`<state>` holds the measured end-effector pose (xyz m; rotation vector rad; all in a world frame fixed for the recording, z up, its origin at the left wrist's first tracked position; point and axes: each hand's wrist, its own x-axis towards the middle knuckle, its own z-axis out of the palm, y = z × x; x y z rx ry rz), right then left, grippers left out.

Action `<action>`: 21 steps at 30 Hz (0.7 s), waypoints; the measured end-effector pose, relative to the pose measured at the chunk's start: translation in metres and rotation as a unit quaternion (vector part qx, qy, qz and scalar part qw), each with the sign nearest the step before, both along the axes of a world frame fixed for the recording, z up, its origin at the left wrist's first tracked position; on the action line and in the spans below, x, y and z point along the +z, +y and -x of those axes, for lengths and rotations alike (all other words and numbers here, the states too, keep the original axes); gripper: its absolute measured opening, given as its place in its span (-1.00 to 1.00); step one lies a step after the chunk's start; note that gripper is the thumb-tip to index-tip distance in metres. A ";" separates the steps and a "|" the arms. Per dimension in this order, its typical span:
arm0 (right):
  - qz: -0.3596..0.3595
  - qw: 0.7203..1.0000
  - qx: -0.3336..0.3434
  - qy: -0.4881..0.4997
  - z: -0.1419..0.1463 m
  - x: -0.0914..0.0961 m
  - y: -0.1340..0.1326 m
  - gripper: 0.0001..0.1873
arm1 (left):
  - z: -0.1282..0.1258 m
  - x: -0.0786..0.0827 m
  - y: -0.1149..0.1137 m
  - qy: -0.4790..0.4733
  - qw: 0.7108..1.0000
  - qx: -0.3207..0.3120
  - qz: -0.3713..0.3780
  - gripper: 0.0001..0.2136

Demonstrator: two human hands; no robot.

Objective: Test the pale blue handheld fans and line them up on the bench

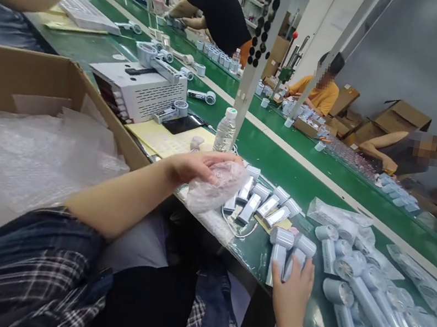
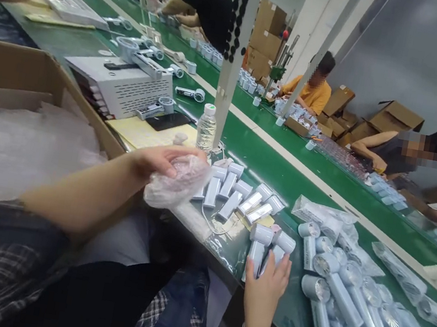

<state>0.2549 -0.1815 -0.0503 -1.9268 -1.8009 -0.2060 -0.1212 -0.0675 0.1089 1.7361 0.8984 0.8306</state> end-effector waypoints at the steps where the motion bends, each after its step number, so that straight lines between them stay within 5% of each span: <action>1: -0.011 1.000 -0.003 -0.001 -0.007 0.010 0.002 -0.23 | -0.012 -0.002 0.011 0.021 0.999 -0.032 0.003 -0.53; 5: -0.068 0.994 -0.078 -0.016 -0.056 0.043 -0.001 -0.37 | -0.036 -0.013 0.064 0.197 0.979 -0.028 -0.041 -0.52; 10: -0.106 0.971 -0.213 -0.035 -0.119 0.044 -0.009 -0.48 | -0.061 -0.037 0.112 0.436 0.883 0.049 -0.164 -0.49; 15: -0.097 0.969 -0.220 -0.066 -0.138 0.037 -0.012 -0.43 | -0.100 -0.069 0.083 0.438 0.831 0.100 -0.327 -0.51; 18: -0.081 0.968 -0.224 -0.072 -0.144 0.043 -0.014 -0.39 | -0.116 -0.086 0.056 0.486 0.819 0.005 -0.305 -0.72; 21: -0.041 0.966 -0.244 -0.082 -0.149 0.053 -0.012 -0.43 | -0.118 -0.096 0.043 0.507 0.829 -0.040 -0.234 -0.65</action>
